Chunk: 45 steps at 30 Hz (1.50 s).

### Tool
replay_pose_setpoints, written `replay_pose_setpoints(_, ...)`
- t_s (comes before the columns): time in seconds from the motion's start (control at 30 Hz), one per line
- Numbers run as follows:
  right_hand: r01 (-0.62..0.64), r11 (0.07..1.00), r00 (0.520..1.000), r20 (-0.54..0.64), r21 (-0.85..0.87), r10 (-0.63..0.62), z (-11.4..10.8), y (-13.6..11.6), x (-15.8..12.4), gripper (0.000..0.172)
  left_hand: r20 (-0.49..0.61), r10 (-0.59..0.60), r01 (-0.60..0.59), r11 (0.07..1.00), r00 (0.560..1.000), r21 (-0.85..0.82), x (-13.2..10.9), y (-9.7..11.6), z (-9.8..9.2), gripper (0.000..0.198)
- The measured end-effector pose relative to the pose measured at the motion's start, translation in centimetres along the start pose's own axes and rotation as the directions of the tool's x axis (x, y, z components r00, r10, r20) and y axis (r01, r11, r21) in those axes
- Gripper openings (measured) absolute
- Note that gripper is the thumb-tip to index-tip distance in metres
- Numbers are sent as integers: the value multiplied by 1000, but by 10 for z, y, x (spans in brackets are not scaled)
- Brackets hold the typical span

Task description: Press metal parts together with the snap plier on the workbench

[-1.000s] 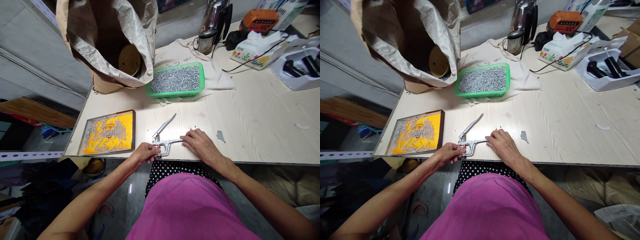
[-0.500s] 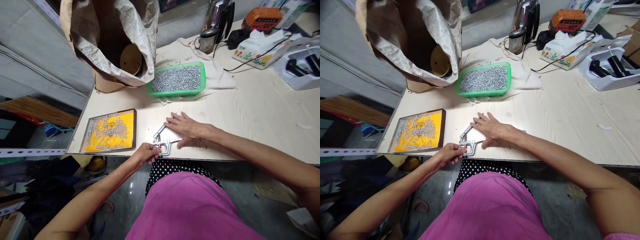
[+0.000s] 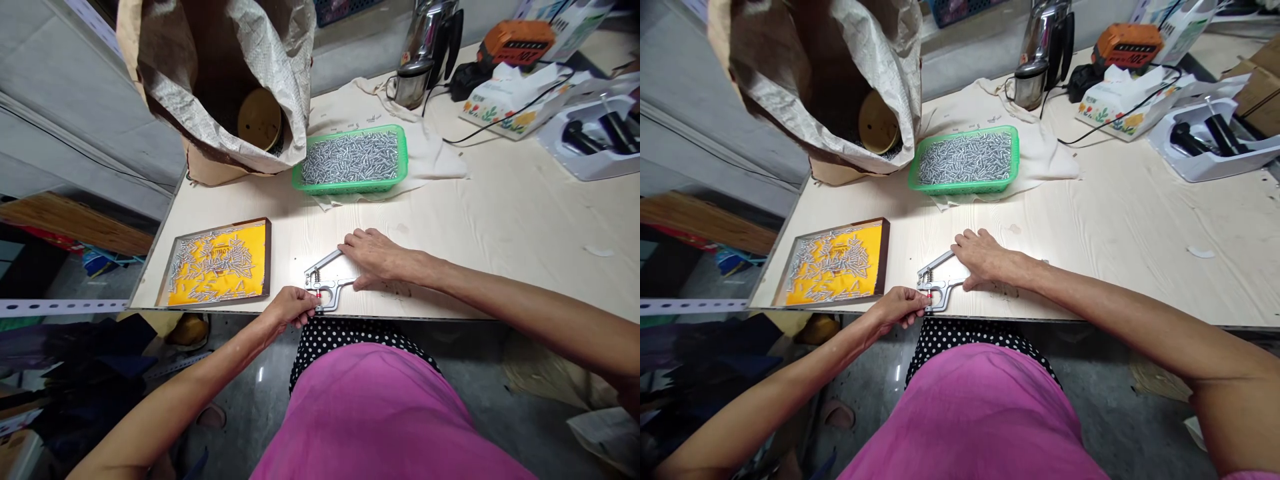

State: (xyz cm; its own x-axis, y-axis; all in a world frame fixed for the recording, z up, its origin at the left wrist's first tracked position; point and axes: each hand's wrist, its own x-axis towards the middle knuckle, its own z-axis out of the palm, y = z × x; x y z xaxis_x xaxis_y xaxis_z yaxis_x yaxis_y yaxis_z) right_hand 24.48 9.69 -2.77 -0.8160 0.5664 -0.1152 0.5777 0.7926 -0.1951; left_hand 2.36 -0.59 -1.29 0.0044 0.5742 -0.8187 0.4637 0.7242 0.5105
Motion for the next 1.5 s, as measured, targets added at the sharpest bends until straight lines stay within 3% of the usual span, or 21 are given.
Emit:
replay_pose_setpoints(0.1,-34,999,999,12,-11,34,-3,-5,-6,57,-57,57,-46,984,997,172,-5,-2,1,32)
replay_pose_setpoints(0.17,-40,999,999,3,-9,40,-5,-8,-11,49,-188,244,-151,901,951,406,-11,-4,5,33)
replay_pose_setpoints(0.23,-46,999,999,-16,1,46,-6,-12,-15,45,-269,509,-250,735,818,630,-15,-3,13,27)
replay_pose_setpoints(0.3,-57,998,998,-34,16,57,-7,-16,-18,43,-221,704,-322,551,675,769,-13,2,22,26)
replay_pose_setpoints(0.4,-78,996,996,-42,33,79,-7,-19,-21,43,-42,812,-396,329,582,857,2,16,34,57)
replay_pose_setpoints(0.47,-95,995,995,-23,42,97,-7,-20,-24,50,49,819,-429,248,572,869,16,25,36,70)
replay_pose_setpoints(0.57,-145,989,989,24,23,144,-11,-19,-30,63,120,802,-440,189,585,878,30,32,34,69)
replay_pose_setpoints(0.73,-160,987,987,21,17,160,-17,-21,-40,37,154,794,-440,155,589,884,33,42,33,62)
replay_pose_setpoints(0.93,-155,985,988,10,72,154,-14,-24,-42,14,236,778,-553,166,582,817,37,55,32,25)
replay_pose_setpoints(1.17,-142,983,990,3,115,142,-3,-21,-36,21,204,780,-538,193,591,821,39,59,34,33)
replay_pose_setpoints(1.27,-155,983,987,-29,96,158,-2,-18,-35,16,155,790,-492,203,593,847,38,56,36,31)
replay_pose_setpoints(1.33,-152,985,986,-64,76,157,-2,-12,-35,27,80,819,-451,229,568,863,36,48,41,35)
replay_pose_setpoints(1.43,-79,995,994,-66,58,83,-1,1,-34,62,-18,875,-434,257,484,864,31,27,57,52)
replay_pose_setpoints(1.5,-34,996,998,-41,78,38,0,9,-31,66,-18,901,-459,238,433,856,26,12,72,58)
